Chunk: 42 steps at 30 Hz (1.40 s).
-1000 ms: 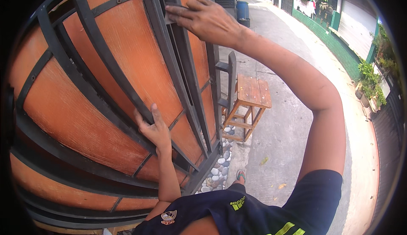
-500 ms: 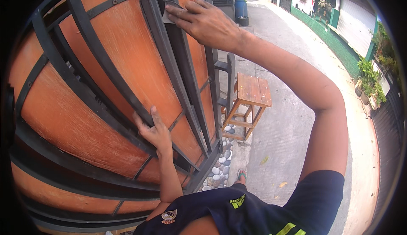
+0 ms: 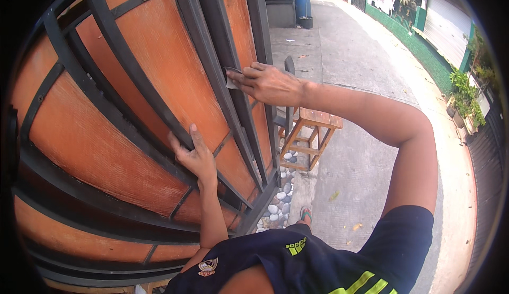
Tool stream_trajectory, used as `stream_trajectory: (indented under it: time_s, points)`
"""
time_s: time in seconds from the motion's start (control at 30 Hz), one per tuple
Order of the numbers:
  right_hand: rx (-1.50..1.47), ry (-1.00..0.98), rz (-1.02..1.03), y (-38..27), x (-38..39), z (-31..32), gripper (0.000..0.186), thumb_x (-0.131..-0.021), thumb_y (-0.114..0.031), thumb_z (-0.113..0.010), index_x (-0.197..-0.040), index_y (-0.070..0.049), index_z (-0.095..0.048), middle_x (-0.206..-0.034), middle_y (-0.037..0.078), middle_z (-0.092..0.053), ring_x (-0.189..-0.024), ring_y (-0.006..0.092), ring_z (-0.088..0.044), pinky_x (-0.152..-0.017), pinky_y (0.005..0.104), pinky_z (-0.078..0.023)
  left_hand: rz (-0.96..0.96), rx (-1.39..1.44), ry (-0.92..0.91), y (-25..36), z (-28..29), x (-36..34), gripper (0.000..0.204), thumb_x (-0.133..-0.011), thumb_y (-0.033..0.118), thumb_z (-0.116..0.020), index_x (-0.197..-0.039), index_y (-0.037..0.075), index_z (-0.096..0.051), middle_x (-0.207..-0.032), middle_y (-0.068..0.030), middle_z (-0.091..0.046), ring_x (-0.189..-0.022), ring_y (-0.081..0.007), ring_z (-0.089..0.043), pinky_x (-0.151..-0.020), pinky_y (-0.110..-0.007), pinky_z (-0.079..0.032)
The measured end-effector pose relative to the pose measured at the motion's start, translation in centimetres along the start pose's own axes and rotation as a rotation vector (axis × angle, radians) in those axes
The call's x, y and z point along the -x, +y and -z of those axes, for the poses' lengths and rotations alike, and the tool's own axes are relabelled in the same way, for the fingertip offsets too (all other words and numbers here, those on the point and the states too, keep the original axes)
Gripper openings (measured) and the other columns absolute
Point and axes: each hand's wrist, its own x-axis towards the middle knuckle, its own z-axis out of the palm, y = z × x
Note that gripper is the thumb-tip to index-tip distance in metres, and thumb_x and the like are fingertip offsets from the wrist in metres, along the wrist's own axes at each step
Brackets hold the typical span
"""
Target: The person sands the wooden slats of a metal-framed gate by hand using a piece of sandpaper, moving it back and forth along the vertical slats.
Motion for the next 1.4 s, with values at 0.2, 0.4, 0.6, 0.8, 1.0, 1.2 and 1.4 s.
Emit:
stream_trajectory:
  time_s: [0.2,0.4,0.6,0.8,1.0,1.2,1.4]
  points:
    - [0.303,0.070,-0.092,5.3,-4.5,4.2,0.046,-0.080,-0.013,-0.059,-0.126,-0.009,-0.056,-0.142,-0.001,-0.043,-0.089,0.0139,-0.047,-0.080,0.0250,-0.045,0.030,0.045,0.025,0.3,1.1,-0.3,0.033,-0.090,0.022,-0.062,-0.106,-0.004,-0.052,-0.086,-0.0142,-0.061,-0.072,-0.0240,-0.062,-0.061,-0.034,-0.047]
    - [0.075,-0.067,-0.001,0.9,1.6,0.0,0.042,-0.079,-0.014,-0.061,-0.120,-0.008,-0.059,-0.141,-0.004,-0.044,-0.089,0.0141,-0.047,-0.082,0.0251,-0.046,-0.001,-0.010,-0.009,0.6,0.0,0.1,0.033,-0.090,0.021,-0.062,-0.107,-0.005,-0.051,-0.084,-0.0138,-0.060,-0.071,-0.0234,-0.061,-0.061,-0.034,-0.047]
    - [0.318,0.130,-0.070,5.1,-4.8,4.9,0.036,-0.083,-0.011,-0.057,-0.117,0.000,-0.059,-0.124,0.007,-0.056,-0.106,0.0137,-0.050,-0.094,0.0285,-0.045,0.048,0.027,0.010,0.1,1.3,-0.3,0.033,-0.090,0.021,-0.063,-0.107,-0.005,-0.051,-0.086,-0.0142,-0.060,-0.073,-0.0237,-0.061,-0.063,-0.035,-0.047]
    - [0.078,-0.097,0.090,1.1,1.0,0.6,0.043,-0.078,-0.013,-0.062,-0.119,-0.003,-0.060,-0.141,0.006,-0.043,-0.099,0.0154,-0.047,-0.089,0.0263,-0.047,0.038,0.022,-0.024,0.3,-0.1,0.2,0.032,-0.091,0.020,-0.061,-0.109,-0.005,-0.051,-0.092,-0.0156,-0.060,-0.080,-0.0257,-0.062,-0.067,-0.035,-0.048]
    - [0.685,0.358,-0.094,9.0,-7.9,6.8,0.024,-0.078,-0.013,-0.063,-0.100,-0.008,-0.069,-0.127,0.000,-0.057,-0.103,0.0138,-0.053,-0.088,0.0237,-0.049,0.015,0.022,0.011,-0.2,0.5,-0.2,0.033,-0.091,0.020,-0.061,-0.109,-0.006,-0.050,-0.094,-0.0165,-0.059,-0.084,-0.0268,-0.062,-0.072,-0.036,-0.047]
    - [0.444,0.266,-0.157,7.6,-7.8,4.7,0.033,-0.080,-0.010,-0.061,-0.113,-0.005,-0.063,-0.121,0.003,-0.059,-0.091,0.0141,-0.060,-0.059,0.0194,-0.056,0.006,0.062,0.018,-0.3,0.5,-0.1,0.034,-0.092,0.019,-0.061,-0.111,-0.007,-0.050,-0.097,-0.0163,-0.057,-0.084,-0.0240,-0.059,-0.074,-0.035,-0.047]
    - [0.148,-0.241,0.122,0.3,-1.0,-1.9,0.021,-0.078,-0.009,-0.062,-0.098,-0.001,-0.068,-0.109,0.008,-0.064,-0.090,0.0152,-0.061,-0.064,0.0224,-0.057,0.104,0.091,-0.018,0.0,0.0,0.9,0.034,-0.092,0.020,-0.060,-0.111,-0.007,-0.050,-0.099,-0.0159,-0.056,-0.085,-0.0238,-0.058,-0.073,-0.035,-0.047]
